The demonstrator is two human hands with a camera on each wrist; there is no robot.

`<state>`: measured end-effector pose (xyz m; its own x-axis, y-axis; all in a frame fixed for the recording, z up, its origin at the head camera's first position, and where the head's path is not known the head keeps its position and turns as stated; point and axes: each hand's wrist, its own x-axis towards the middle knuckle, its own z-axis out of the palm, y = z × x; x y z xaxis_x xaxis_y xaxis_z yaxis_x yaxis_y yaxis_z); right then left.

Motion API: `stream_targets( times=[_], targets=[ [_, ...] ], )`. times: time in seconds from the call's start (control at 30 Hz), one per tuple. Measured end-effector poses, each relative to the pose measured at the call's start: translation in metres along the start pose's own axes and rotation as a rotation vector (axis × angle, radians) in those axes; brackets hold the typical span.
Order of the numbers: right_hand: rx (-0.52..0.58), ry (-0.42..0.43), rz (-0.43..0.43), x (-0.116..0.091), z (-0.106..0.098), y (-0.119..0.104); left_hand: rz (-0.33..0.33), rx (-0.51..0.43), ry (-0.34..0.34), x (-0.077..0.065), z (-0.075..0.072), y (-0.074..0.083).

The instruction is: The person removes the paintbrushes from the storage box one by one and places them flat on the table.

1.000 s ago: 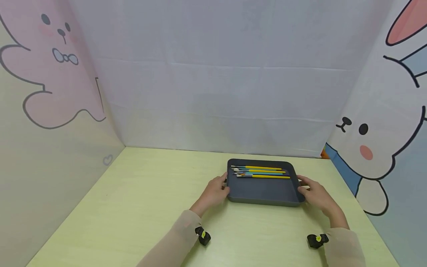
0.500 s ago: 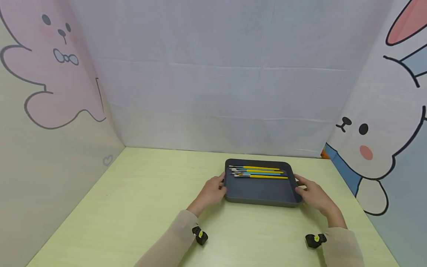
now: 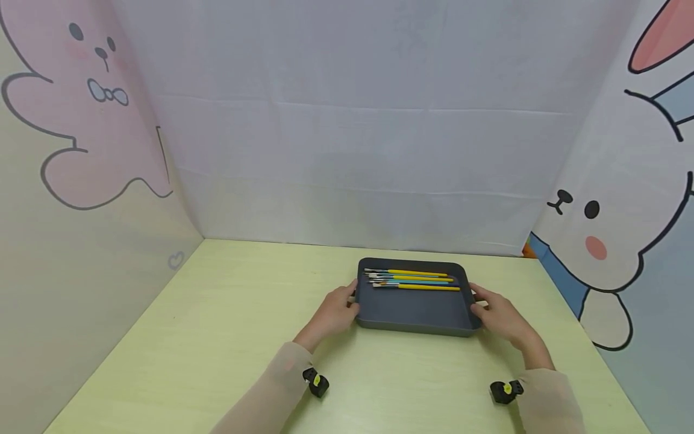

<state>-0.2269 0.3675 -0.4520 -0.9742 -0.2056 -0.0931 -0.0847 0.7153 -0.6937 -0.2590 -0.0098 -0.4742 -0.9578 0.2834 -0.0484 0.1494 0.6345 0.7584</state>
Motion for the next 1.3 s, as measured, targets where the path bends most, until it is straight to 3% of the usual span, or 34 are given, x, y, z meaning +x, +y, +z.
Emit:
stream_targets(
  times=[0.4,0.8,1.3],
  targets=[
    [-0.002,-0.007,0.011,0.006,0.016,-0.017,-0.019,-0.01,-0.005,-0.006,-0.015,-0.015],
    [0.03,-0.027,-0.038,0.011,0.031,-0.034,-0.004,0.02,0.015,-0.014,-0.034,-0.031],
    [0.051,-0.046,-0.07,0.017,0.054,-0.057,0.005,0.023,0.014,-0.032,-0.062,-0.054]
  ],
)
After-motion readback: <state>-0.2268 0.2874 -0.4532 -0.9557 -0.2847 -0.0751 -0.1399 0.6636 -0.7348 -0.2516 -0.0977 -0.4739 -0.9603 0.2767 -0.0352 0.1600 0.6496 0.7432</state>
